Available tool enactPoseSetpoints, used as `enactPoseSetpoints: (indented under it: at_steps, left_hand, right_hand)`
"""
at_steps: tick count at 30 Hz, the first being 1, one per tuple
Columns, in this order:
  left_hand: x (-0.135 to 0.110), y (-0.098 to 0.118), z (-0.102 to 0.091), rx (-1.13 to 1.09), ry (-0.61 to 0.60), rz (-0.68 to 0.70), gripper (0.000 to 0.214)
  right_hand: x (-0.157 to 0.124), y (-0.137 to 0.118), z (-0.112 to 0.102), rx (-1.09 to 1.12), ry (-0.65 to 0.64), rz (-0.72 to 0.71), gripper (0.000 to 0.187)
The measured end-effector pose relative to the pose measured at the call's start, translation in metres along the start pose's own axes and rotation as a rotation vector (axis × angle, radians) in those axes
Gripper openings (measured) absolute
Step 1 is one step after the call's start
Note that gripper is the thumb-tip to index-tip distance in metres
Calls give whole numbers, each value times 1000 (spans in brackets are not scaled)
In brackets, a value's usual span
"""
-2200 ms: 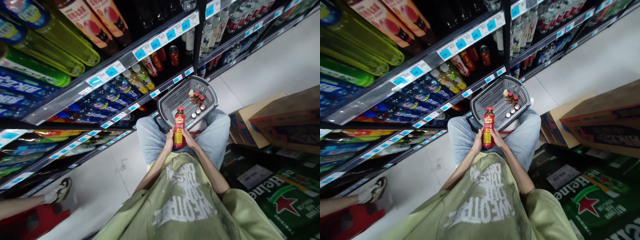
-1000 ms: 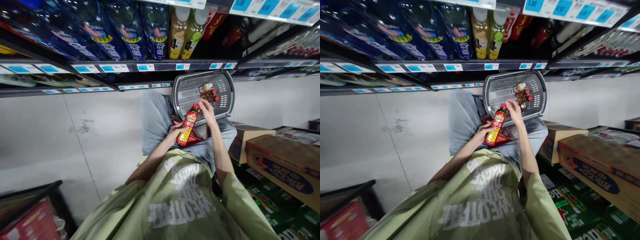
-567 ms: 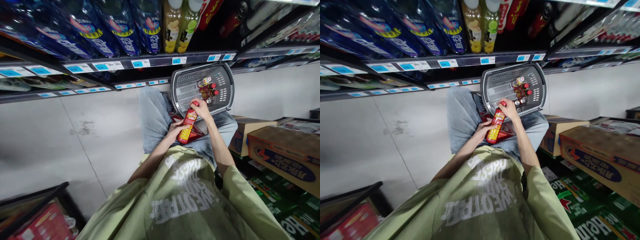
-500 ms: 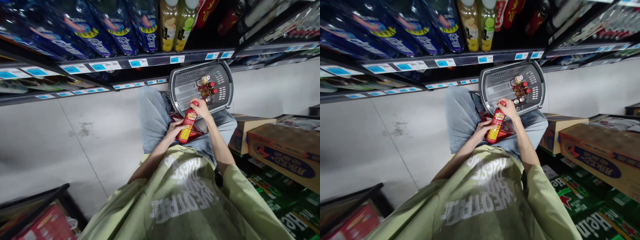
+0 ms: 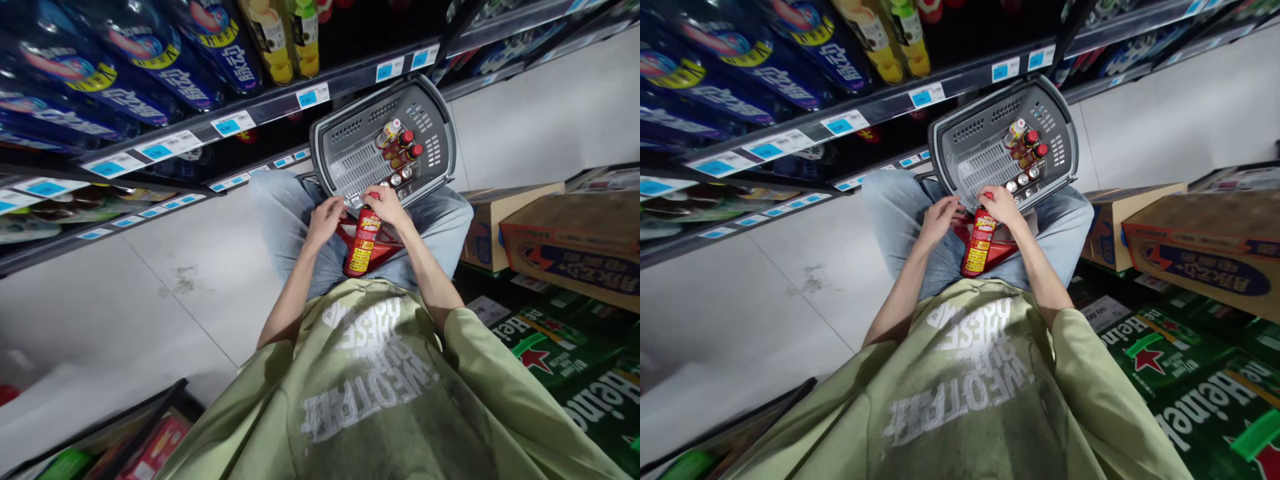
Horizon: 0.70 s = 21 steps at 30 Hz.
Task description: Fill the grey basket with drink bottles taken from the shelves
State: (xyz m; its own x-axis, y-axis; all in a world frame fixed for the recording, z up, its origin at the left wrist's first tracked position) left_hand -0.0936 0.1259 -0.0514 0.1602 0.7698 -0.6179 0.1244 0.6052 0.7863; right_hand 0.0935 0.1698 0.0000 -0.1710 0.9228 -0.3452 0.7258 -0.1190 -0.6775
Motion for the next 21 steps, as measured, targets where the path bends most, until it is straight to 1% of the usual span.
enactPoseSetpoints:
  at_steps: [2, 4, 7, 10, 14, 18, 21]
  left_hand:
    - [15, -5, 5, -119, -33, -63, 44]
    - [23, -10, 13, -176, -57, -105, 46]
    - [24, -19, 24, -170, -89, -144, 41]
    - [23, -24, 31, -154, -121, -153, 36]
    - [26, -26, 30, -179, -122, -137, 37]
    - [31, -23, 27, -200, -118, -51, 35]
    - [34, -25, 27, -161, -121, -2, 39]
  right_hand:
    - [2, -7, 3, -104, -30, 28, 29]
    - [5, -15, 8, -202, -64, 61, 36]
    - [10, -26, 18, -318, -127, 111, 41]
    - [15, -32, 28, -394, -179, 148, 43]
    - [20, -36, 34, -435, -211, 159, 45]
    - [20, -38, 34, -452, -223, 178, 48]
    - [21, -37, 34, -440, -222, 175, 48]
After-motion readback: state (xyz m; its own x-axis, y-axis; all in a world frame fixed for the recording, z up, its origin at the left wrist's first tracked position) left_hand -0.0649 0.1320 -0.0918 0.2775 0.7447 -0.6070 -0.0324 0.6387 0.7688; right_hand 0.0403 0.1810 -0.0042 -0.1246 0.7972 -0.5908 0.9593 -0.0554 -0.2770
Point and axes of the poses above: each hand's wrist, its own x-axis towards the middle knuckle, its own z-axis out of the palm, y = z × x, the point moved 8 cm from there along x, towards the middle knuckle, and after that the axes turned 6 degrees about -z, right-handed, at the moved point
